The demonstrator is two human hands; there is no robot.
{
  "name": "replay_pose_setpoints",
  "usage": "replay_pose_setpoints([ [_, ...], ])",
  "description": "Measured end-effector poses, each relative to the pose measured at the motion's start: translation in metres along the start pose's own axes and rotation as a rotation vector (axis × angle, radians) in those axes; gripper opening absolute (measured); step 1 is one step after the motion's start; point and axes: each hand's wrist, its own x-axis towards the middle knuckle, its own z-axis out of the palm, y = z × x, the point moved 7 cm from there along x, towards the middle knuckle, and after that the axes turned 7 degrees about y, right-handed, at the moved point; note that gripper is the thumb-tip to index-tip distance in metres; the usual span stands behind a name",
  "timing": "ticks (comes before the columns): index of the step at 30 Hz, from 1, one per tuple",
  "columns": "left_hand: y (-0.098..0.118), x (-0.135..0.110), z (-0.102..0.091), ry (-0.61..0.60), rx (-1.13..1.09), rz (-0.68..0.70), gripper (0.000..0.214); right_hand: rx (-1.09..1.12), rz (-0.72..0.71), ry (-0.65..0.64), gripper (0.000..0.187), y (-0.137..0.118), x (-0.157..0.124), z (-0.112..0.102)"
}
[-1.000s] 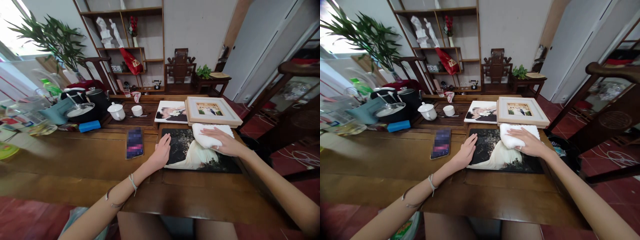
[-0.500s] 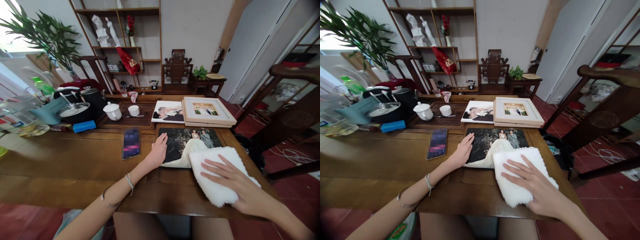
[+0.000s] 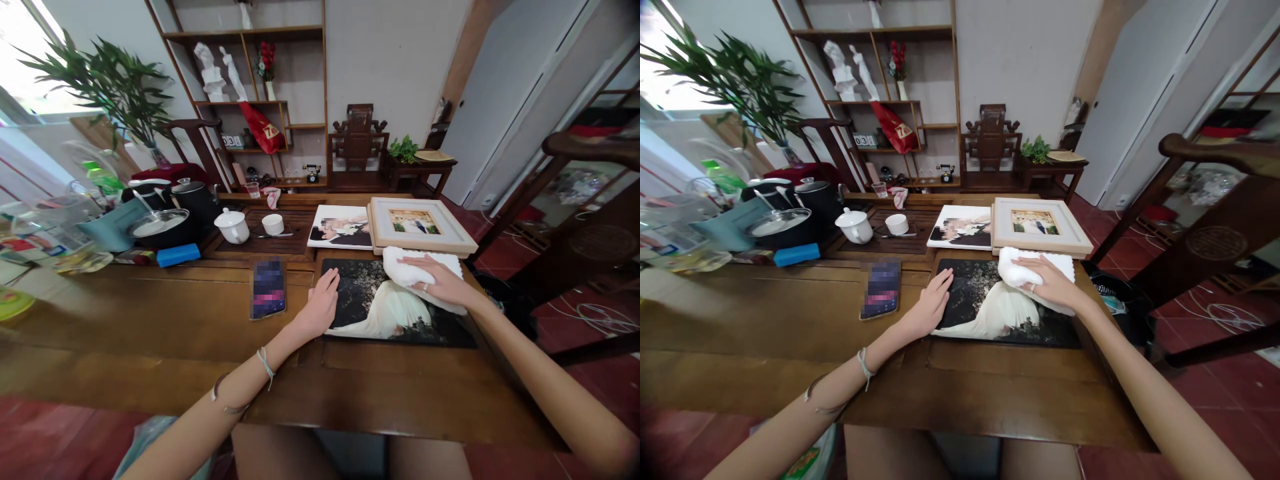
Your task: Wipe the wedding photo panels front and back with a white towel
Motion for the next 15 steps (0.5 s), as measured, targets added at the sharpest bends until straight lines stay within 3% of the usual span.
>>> replay_pose_setpoints([
  [4,-0.002,0.001,0.002,-0.016,-0.002,-0.017,0.047,-0.12,-0.122,-0.049,0.06,-0.05,-0.017,0.019],
  [8,-0.006,0.001,0.003,-0.002,-0.025,-0.017,0.046,-0.156,-0.227,-0.139,0.087,-0.125,-0.056,0.038],
  [10,-0.009,0.002,0.004,0.002,-0.035,-0.015,0.046,-0.163,-0.258,-0.166,0.093,-0.15,-0.068,0.043],
  [12,-0.011,0.003,0.003,0.015,-0.048,-0.01,0.046,-0.155,-0.244,-0.183,0.093,-0.157,-0.067,0.045],
  [15,-0.012,0.006,-0.002,0.063,-0.077,0.002,0.045,-0.162,-0.113,-0.151,0.082,-0.141,-0.045,0.046],
])
